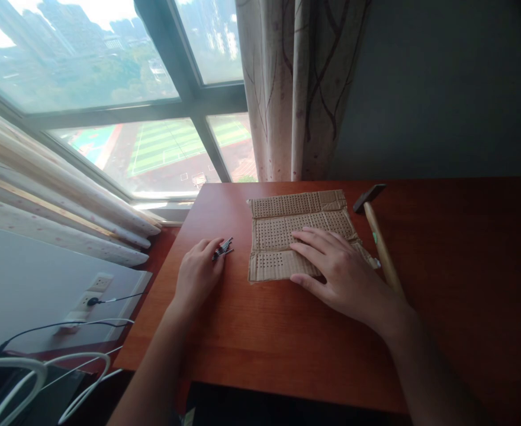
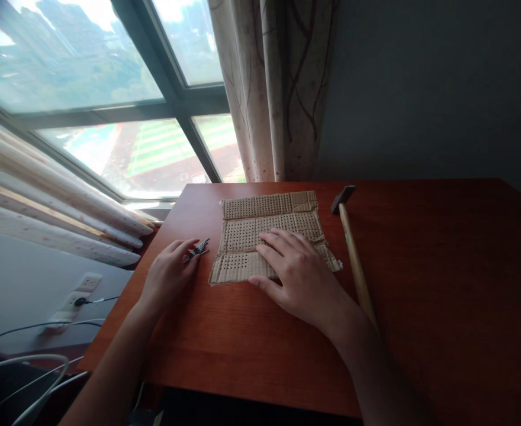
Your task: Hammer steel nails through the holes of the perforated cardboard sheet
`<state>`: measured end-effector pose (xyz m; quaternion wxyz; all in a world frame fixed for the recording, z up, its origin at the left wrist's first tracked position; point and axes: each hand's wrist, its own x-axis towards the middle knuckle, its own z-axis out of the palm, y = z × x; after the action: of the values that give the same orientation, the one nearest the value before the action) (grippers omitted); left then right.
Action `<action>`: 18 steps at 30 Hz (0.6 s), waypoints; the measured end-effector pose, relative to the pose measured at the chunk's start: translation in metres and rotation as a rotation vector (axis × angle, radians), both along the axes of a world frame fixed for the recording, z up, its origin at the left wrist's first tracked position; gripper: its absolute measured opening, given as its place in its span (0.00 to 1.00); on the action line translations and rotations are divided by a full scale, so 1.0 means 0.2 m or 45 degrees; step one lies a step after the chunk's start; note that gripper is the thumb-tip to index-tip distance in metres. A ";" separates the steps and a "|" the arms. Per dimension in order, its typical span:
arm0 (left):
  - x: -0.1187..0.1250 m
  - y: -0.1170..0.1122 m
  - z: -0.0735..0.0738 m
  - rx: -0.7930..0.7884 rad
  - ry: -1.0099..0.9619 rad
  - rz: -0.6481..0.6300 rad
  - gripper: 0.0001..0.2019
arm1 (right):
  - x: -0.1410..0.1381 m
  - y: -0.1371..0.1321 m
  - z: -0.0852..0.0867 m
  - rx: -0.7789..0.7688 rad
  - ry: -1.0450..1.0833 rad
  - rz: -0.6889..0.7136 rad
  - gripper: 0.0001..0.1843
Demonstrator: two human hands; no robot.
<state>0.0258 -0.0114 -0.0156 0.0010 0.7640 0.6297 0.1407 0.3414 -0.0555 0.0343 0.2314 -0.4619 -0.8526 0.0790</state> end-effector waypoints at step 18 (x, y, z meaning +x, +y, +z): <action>0.09 0.06 -0.08 0.168 0.152 0.017 0.22 | 0.00 0.00 0.01 -0.012 0.020 0.001 0.24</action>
<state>0.0432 0.0011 -0.0316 -0.0878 0.7653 0.6229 0.1361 0.3405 -0.0547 0.0353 0.2360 -0.4620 -0.8505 0.0867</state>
